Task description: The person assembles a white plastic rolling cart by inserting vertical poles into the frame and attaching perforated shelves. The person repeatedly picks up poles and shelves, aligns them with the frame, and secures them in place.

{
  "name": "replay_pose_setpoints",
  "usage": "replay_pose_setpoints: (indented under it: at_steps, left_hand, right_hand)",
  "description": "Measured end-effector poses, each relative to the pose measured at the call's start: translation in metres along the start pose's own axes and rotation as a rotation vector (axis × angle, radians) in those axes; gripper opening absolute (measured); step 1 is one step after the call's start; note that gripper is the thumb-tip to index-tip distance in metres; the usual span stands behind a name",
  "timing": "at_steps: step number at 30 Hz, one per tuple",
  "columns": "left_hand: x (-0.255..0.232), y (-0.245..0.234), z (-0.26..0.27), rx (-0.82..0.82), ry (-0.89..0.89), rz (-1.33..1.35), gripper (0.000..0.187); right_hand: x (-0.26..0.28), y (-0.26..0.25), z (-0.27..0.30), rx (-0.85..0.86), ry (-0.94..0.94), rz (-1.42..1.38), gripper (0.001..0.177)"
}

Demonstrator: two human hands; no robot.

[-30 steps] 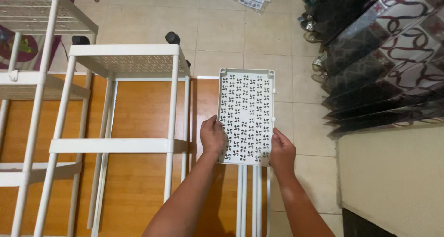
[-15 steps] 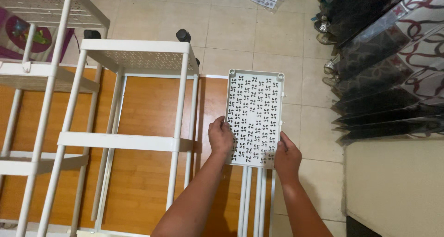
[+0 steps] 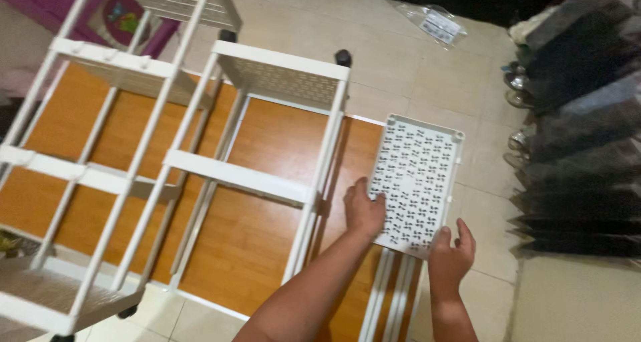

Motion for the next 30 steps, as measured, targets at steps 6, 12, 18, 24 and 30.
replay_pose_setpoints:
  at_steps: [6,12,18,24,30]
  left_hand:
    - [-0.051,-0.063,0.074,0.133,0.372,0.212,0.045]
    - [-0.031,-0.201,0.078,-0.059,0.545,0.13,0.035]
    - [0.049,-0.362,0.042,-0.382,0.501,-0.188,0.043]
    - [0.129,-0.433,-0.015,-0.311,0.293,-0.238,0.057]
    - [0.17,-0.429,-0.055,-0.033,0.037,0.037,0.03]
  right_hand:
    - [0.047,0.03,0.047,0.074,0.166,-0.342,0.029]
    - [0.106,0.113,0.108,0.452,0.469,-0.837,0.036]
    - [0.162,0.133,0.147,0.755,0.502,-0.49,0.047]
    - [0.184,0.128,0.191,0.461,0.646,-0.478,0.04]
    - [0.208,0.113,0.201,0.214,0.566,-0.26,0.036]
Point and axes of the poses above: each hand's wrist, its own z-axis away from the middle knuckle, its own y-axis out of the palm, x = y × z, the point moved 8 cm from there along -z, towards the middle knuckle, and after that the axes turned 9 degrees about -y, right-handed, at the moved point
